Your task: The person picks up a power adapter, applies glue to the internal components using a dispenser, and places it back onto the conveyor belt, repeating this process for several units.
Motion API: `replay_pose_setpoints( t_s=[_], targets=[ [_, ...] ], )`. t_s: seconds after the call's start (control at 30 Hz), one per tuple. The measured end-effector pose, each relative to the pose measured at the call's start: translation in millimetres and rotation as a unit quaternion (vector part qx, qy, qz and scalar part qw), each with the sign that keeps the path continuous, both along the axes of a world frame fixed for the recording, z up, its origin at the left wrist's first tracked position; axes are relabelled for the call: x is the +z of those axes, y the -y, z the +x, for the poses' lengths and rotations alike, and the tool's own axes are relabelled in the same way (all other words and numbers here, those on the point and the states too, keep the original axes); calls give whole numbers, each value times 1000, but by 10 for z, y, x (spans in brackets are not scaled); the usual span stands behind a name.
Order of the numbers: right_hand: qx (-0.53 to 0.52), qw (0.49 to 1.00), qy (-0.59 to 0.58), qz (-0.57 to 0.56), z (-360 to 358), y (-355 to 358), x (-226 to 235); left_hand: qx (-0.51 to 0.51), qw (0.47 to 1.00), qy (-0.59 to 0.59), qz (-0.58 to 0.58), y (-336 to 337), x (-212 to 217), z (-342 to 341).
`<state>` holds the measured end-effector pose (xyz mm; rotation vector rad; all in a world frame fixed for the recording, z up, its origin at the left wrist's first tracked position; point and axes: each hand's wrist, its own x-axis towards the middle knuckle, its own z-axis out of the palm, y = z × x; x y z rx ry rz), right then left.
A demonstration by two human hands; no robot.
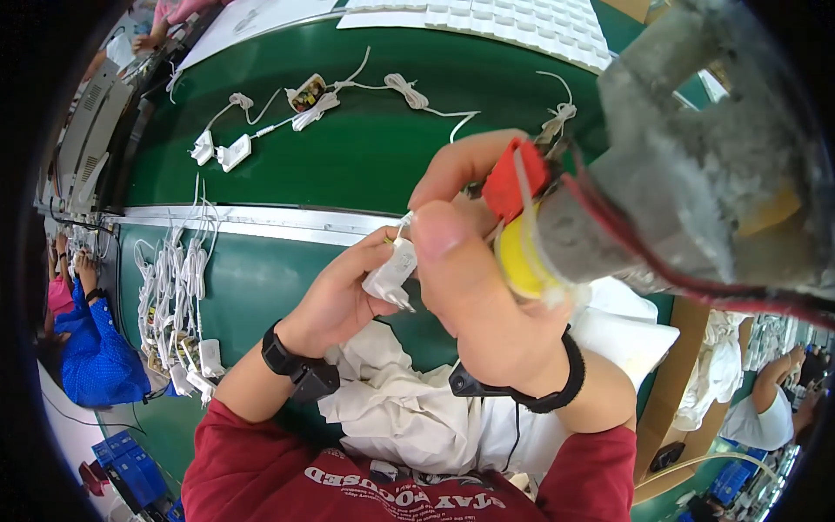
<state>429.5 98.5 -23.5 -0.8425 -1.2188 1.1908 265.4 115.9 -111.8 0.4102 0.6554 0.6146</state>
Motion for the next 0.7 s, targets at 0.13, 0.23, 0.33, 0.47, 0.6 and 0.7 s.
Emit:
replay_pose_setpoints(
  t_s=[0.13,0.23,0.33,0.47,0.6,0.7],
  targets=[
    [-18,999,-14,-28,15,2,87,-29,998,-10,47,130,50,66],
    [-35,999,-3,-20,49,4,111,-98,992,-47,58,186,94,86],
    [-27,1000,0,-13,81,-8,131,-152,941,-198,227,248,172,126],
    [-18,1000,0,-1,92,-27,128,-112,848,-305,420,296,113,141],
    [-27,1000,3,0,109,-44,137,-95,950,-214,208,181,157,117],
    [-33,999,0,-3,113,-57,141,-100,970,-136,175,155,102,80]
  ],
)
